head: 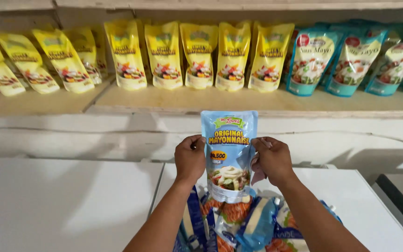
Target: Stocking and arranging pouches of mayonnaise on a store shelf after wiping them with a cloth.
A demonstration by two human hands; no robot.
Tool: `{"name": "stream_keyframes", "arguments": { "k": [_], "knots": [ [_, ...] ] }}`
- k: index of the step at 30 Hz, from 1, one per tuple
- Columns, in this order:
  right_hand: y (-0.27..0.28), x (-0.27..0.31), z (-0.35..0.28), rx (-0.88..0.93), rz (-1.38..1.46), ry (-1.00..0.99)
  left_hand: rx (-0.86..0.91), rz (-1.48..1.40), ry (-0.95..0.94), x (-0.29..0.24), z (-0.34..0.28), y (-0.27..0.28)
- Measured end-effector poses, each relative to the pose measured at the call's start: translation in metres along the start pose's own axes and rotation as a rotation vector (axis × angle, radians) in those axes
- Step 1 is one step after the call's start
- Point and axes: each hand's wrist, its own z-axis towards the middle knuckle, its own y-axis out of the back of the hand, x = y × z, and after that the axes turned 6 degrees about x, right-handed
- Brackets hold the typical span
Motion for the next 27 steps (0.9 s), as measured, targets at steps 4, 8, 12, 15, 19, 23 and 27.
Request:
{"name": "stream_keyframes", "arguments": {
  "k": [4,8,12,15,19,23,27],
  "knots": [
    [-0.005,0.034,0.015,-0.003,0.068,0.128,-0.010,-0.019,-0.073,-0.042,0.018,0.011],
    [-0.015,0.081,0.029,-0.005,0.105,0.183,-0.025,-0.079,-0.168,-0.076,0.050,0.020],
    [-0.021,0.140,0.050,-0.033,0.061,0.293,-0.087,-0.090,-0.392,-0.122,0.091,0.029],
    [-0.021,0.180,0.072,-0.050,-0.059,0.590,-0.131,-0.035,-0.430,-0.173,0.111,0.041],
    [-0.040,0.261,0.057,-0.035,-0.034,0.498,-0.158,-0.088,-0.575,-0.220,0.157,0.048],
    [-0.045,0.313,0.072,0.002,0.002,0.622,-0.248,-0.084,-0.749,-0.269,0.191,0.053],
    [-0.059,0.362,0.072,-0.035,-0.035,0.594,-0.329,-0.017,-0.832,-0.311,0.215,0.059]
  ]
}}
